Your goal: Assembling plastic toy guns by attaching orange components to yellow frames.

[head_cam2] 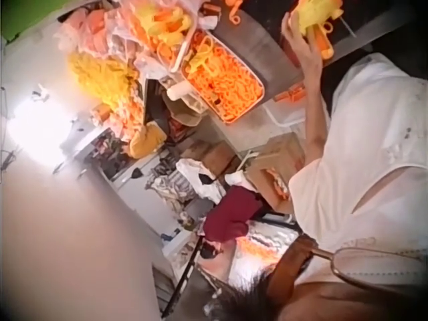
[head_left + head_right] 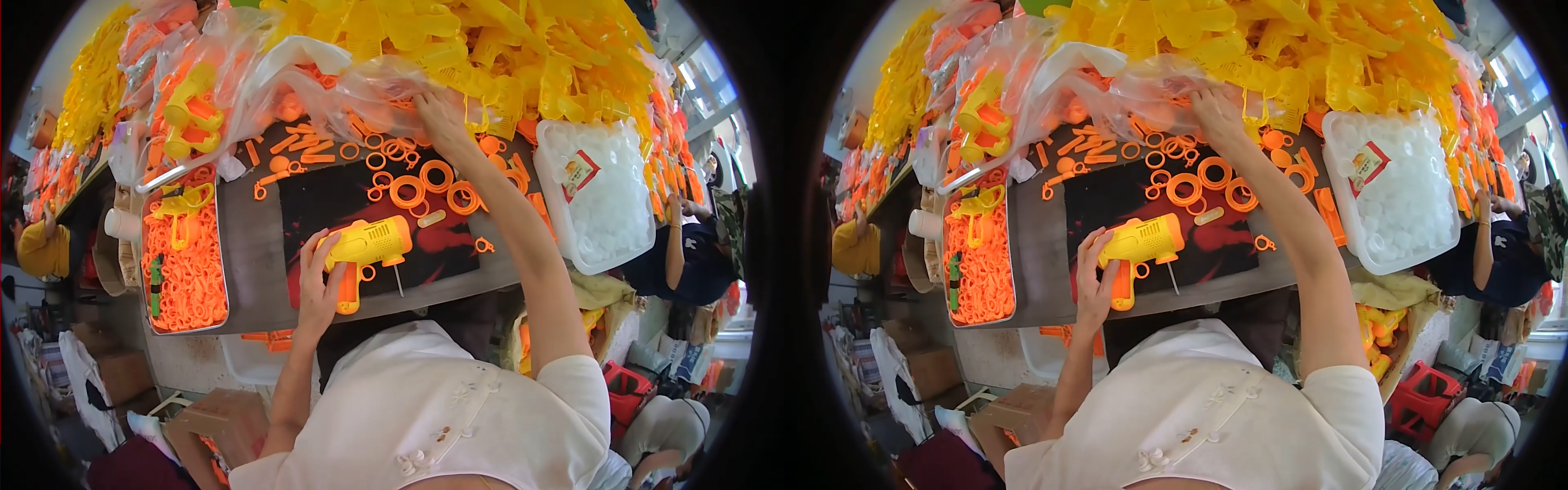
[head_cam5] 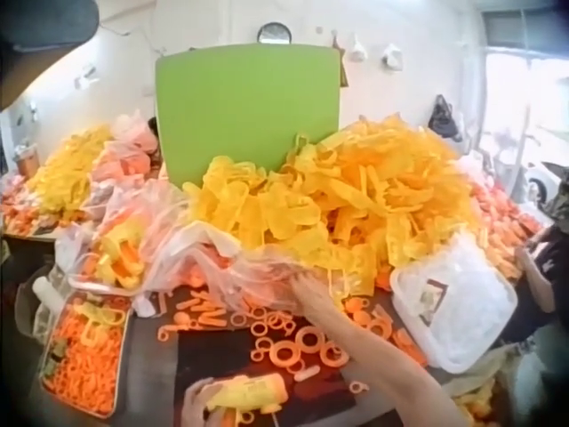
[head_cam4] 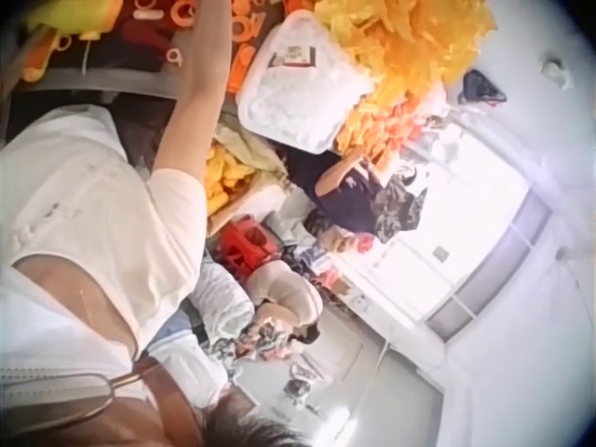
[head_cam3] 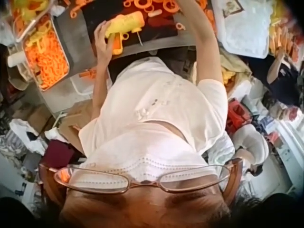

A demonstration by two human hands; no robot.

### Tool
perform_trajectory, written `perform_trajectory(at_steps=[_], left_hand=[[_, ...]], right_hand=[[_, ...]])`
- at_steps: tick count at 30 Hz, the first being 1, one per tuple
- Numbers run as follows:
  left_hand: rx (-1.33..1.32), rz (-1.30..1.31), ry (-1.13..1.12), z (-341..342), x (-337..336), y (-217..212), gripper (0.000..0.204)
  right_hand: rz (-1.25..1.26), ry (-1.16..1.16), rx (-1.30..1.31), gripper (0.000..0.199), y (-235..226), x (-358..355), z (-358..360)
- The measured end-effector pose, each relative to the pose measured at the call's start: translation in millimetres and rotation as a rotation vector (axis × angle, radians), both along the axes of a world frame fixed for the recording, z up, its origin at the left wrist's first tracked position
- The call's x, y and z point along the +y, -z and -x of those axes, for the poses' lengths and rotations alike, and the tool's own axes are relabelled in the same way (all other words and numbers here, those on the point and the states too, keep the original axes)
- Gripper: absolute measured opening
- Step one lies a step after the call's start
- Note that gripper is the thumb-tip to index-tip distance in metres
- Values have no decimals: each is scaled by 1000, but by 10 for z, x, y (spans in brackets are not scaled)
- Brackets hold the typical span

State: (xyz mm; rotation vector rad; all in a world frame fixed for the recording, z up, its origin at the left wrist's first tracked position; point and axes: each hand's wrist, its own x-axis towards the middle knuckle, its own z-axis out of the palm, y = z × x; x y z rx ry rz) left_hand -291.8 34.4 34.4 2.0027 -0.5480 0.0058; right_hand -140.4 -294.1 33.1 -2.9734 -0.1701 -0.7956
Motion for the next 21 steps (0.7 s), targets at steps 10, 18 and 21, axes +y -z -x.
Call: perform_trajectory(at_steps=[10, 18, 21], left_hand=[[-39, 46, 88, 43, -563, 8, 43], [-313, 139, -97, -180, -443, -147, 53], [-637, -11, 2, -472, -413, -436, 40]], right_hand=[[-770, -402, 228, 13, -357, 721, 649], [-1214, -548, 597, 20, -390, 816, 697], [-1278, -587, 883, 19, -755, 816, 965]])
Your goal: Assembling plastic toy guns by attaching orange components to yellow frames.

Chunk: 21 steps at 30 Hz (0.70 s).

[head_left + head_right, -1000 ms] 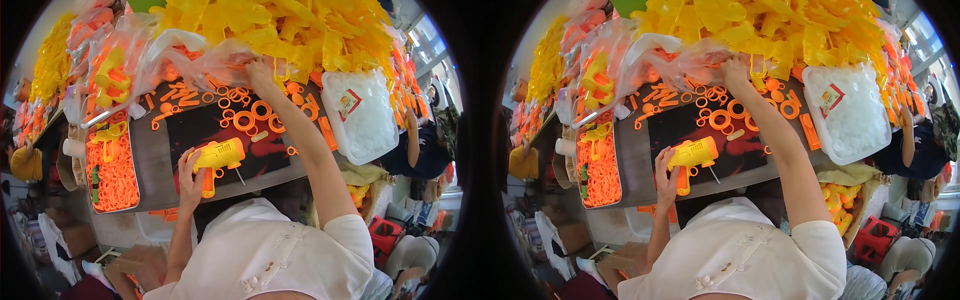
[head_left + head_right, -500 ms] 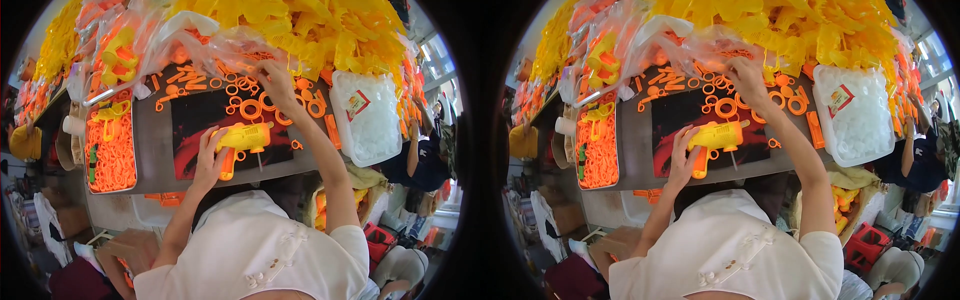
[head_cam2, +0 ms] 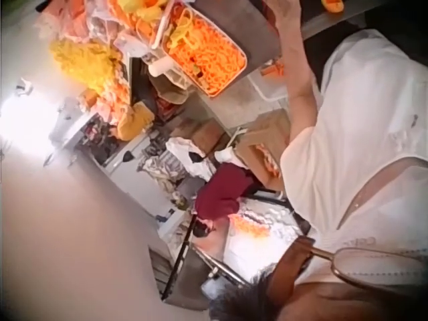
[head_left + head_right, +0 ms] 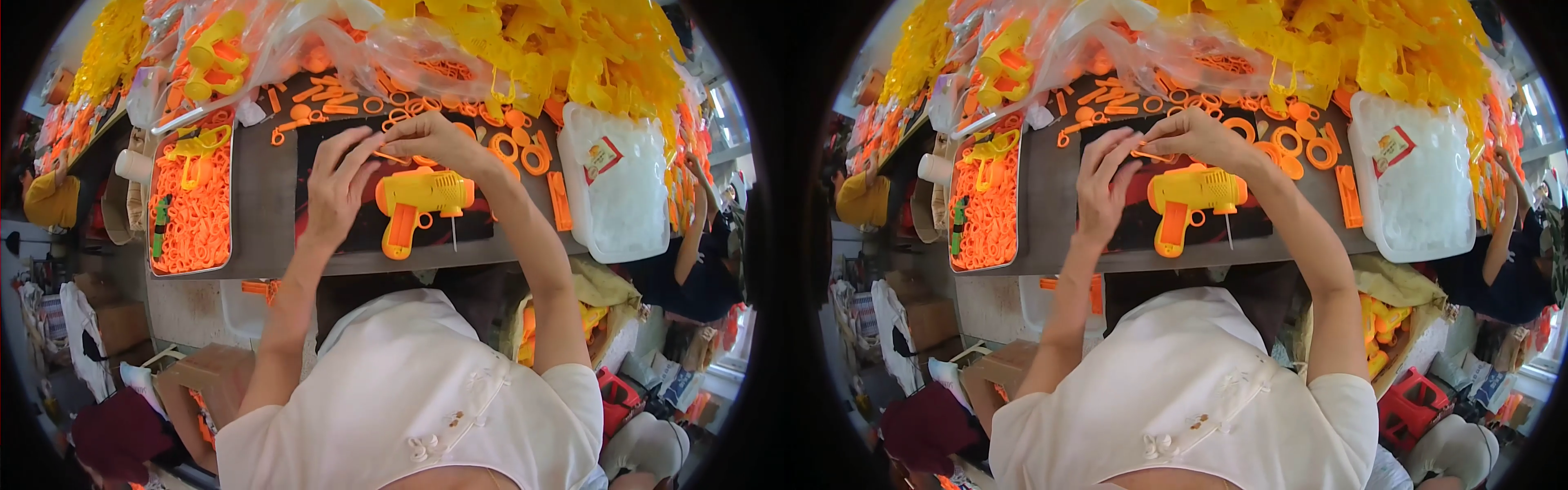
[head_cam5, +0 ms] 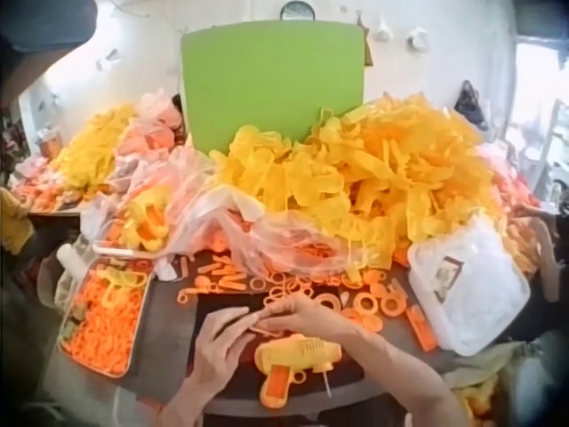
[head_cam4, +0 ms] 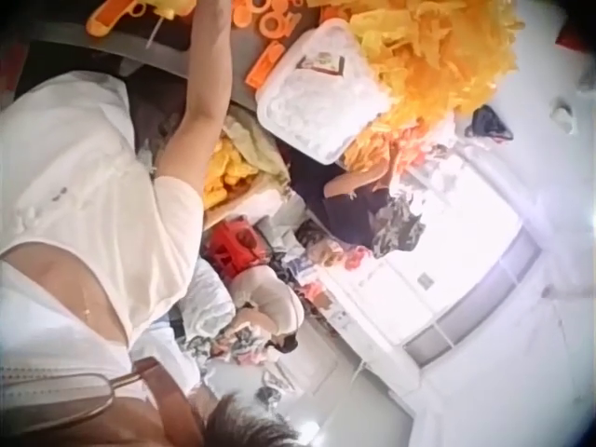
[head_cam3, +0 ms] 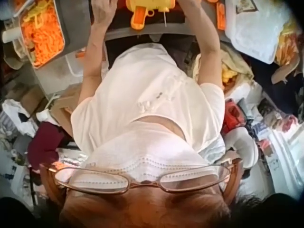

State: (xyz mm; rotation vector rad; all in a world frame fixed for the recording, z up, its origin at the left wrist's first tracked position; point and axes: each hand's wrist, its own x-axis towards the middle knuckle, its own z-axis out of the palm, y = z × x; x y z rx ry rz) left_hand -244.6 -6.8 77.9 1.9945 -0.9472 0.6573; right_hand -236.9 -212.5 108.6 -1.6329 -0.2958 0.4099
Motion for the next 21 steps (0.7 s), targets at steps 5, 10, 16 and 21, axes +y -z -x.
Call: perform_trajectory(at_steps=[5, 10, 16, 21], left_hand=[[-93, -28, 65, -105, -13, -28, 14], [624, 67, 170, 136, 21, 106, 17], [611, 156, 249, 184, 51, 367, 30], [781, 127, 263, 162, -4, 418, 32]], right_hand=[[-68, 250, 142, 24, -99, 35, 300], [301, 264, -440, 13, -1, 134, 661], [490, 379, -459, 11, 276, 91, 685], [523, 463, -555, 12, 398, 171, 680]])
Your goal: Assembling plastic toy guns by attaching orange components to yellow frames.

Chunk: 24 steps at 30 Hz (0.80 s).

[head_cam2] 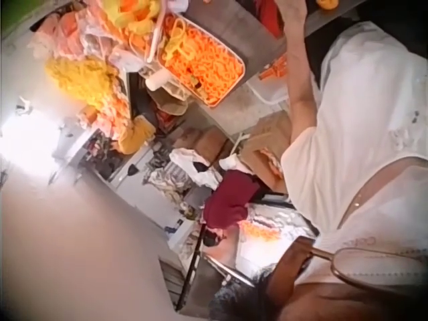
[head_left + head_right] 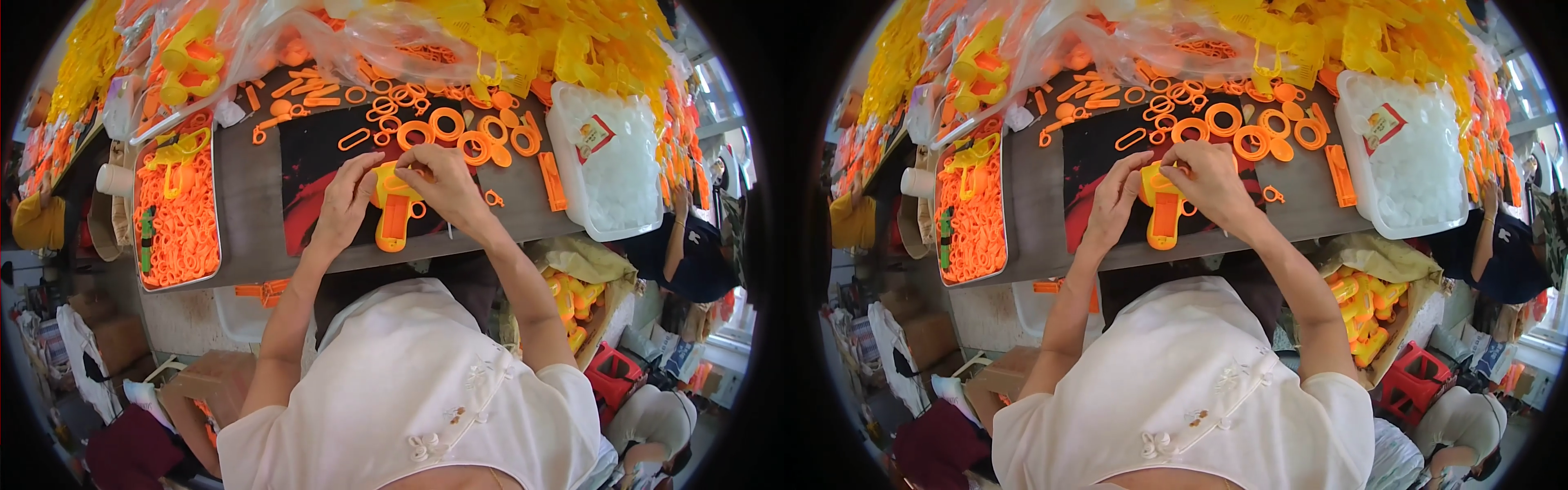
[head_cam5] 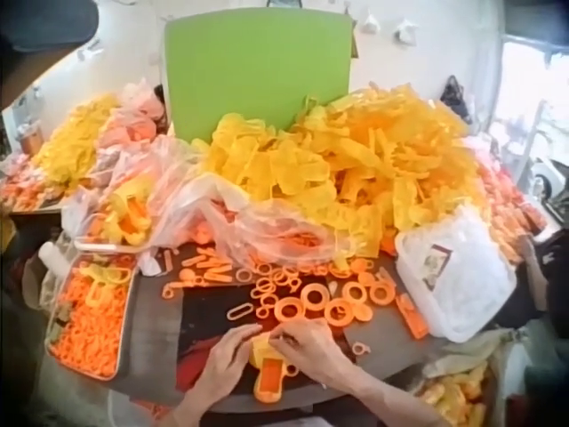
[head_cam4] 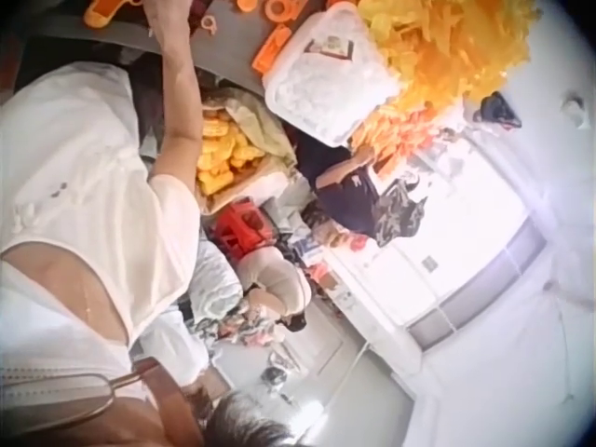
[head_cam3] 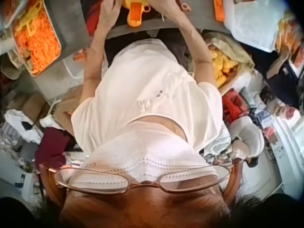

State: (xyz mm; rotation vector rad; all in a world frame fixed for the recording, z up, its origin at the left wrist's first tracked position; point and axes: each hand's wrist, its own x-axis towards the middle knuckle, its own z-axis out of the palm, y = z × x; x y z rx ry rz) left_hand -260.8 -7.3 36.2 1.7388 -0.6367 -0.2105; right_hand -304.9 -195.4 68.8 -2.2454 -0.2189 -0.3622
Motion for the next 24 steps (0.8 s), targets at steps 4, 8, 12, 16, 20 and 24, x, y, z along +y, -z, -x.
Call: perform_trajectory(at_steps=[4, 8, 12, 16, 20, 24], left_hand=[[88, -64, 52, 38, -94, -83, 33], [99, -64, 12, 22, -120, -30, 30], [178, -30, 14, 23, -17, -75, 28], [235, 22, -15, 102, 69, -73, 28], [174, 0, -34, 90, 67, -68, 28], [124, 25, -50, 133, 81, -16, 27]], right_hand=[[-26, 68, 39, 10, 56, 30, 18], [-1, 105, 25, 9, 20, 108, 101], [-88, 233, -80, 8, 64, -152, -1], [124, 541, 32, 11, 73, -948, -278], [491, 585, 88, 18, 301, -1158, -521], [499, 610, 109, 22, 483, -1131, -609]])
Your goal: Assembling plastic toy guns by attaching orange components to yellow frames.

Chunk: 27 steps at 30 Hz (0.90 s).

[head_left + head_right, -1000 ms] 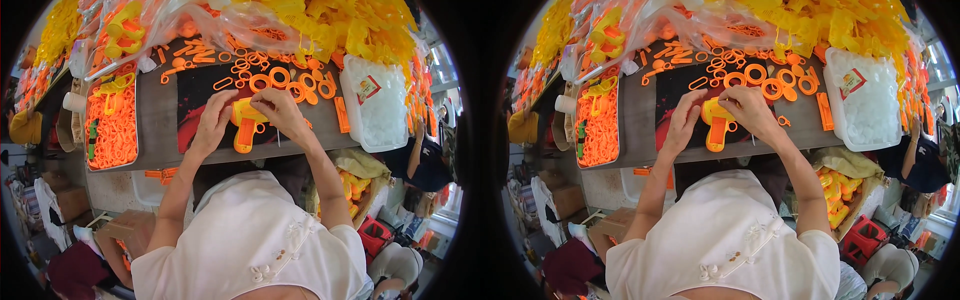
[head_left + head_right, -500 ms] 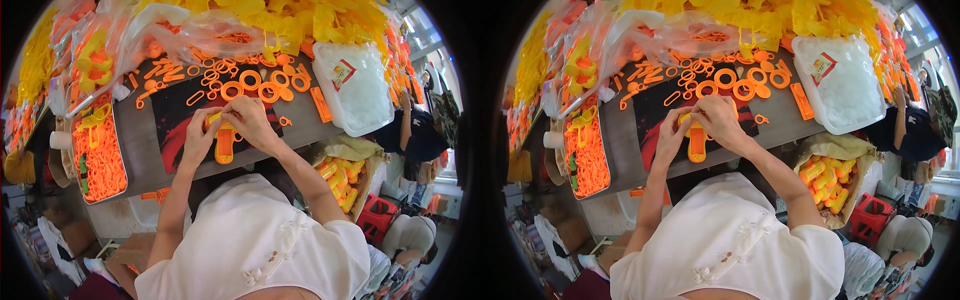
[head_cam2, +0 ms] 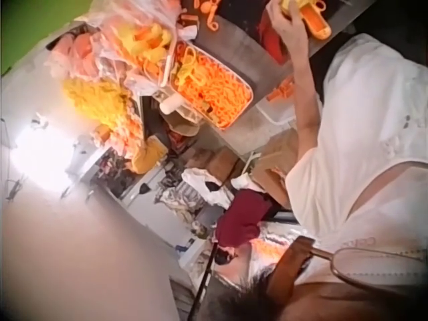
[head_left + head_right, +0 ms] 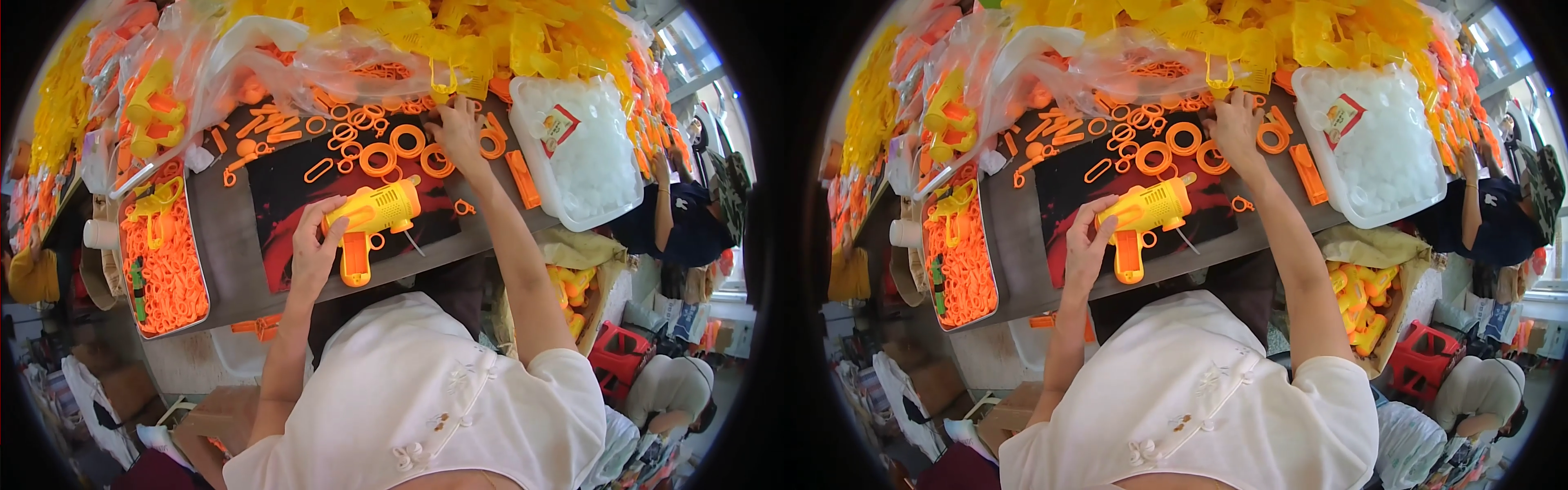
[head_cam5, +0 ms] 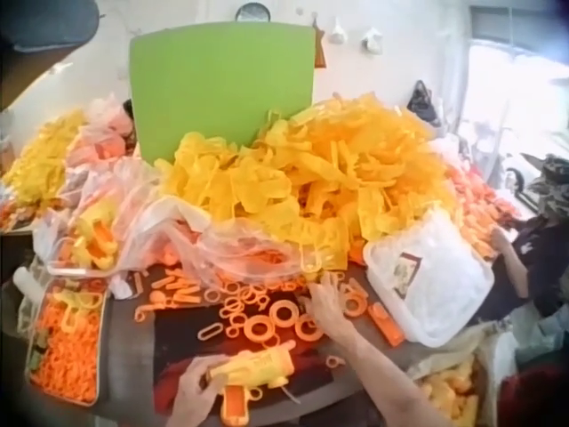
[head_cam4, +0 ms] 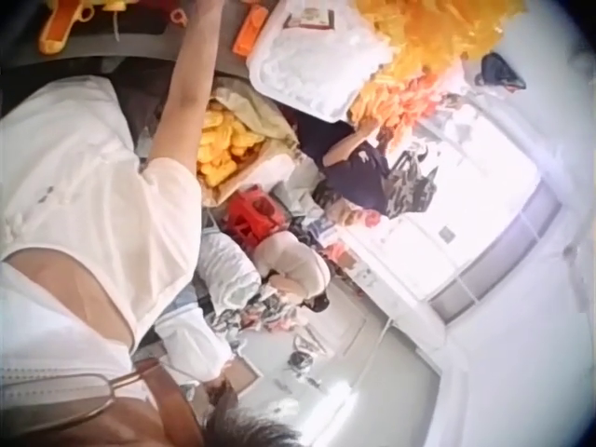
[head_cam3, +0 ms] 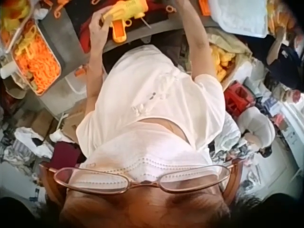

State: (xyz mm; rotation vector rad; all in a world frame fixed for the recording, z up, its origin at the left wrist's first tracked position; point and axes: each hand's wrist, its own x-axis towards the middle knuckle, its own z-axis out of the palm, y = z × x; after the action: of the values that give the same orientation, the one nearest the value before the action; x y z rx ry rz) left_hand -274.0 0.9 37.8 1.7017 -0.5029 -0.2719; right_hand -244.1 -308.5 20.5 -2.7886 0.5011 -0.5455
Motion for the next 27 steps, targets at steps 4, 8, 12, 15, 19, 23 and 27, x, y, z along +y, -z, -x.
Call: perform_trajectory(at_steps=[4, 8, 12, 15, 19, 23, 27], left_hand=[[-22, -4, -14, 21, -1, -16, 29], [50, -19, -38, -24, 58, -63, 32], [-337, -166, -128, -181, -2, -267, 38], [-485, -116, 8, -290, -510, -556, 38], [-586, -172, 137, -371, -1067, -676, 35], [-416, -123, 258, -427, -1104, -506, 28], [-284, -147, 233, -439, -1020, -465, 21]], right_hand=[[-76, 14, 33, 22, -21, 10, 11], [-87, -3, -181, 21, -53, -193, 121], [-844, -176, -129, 11, -499, -186, 329], [-773, -394, -112, 11, -683, 37, 439], [-1014, -423, -69, 11, -704, 242, 564], [-930, -419, -86, 13, -659, 249, 721], [-912, -343, -27, 12, -418, 223, 864]])
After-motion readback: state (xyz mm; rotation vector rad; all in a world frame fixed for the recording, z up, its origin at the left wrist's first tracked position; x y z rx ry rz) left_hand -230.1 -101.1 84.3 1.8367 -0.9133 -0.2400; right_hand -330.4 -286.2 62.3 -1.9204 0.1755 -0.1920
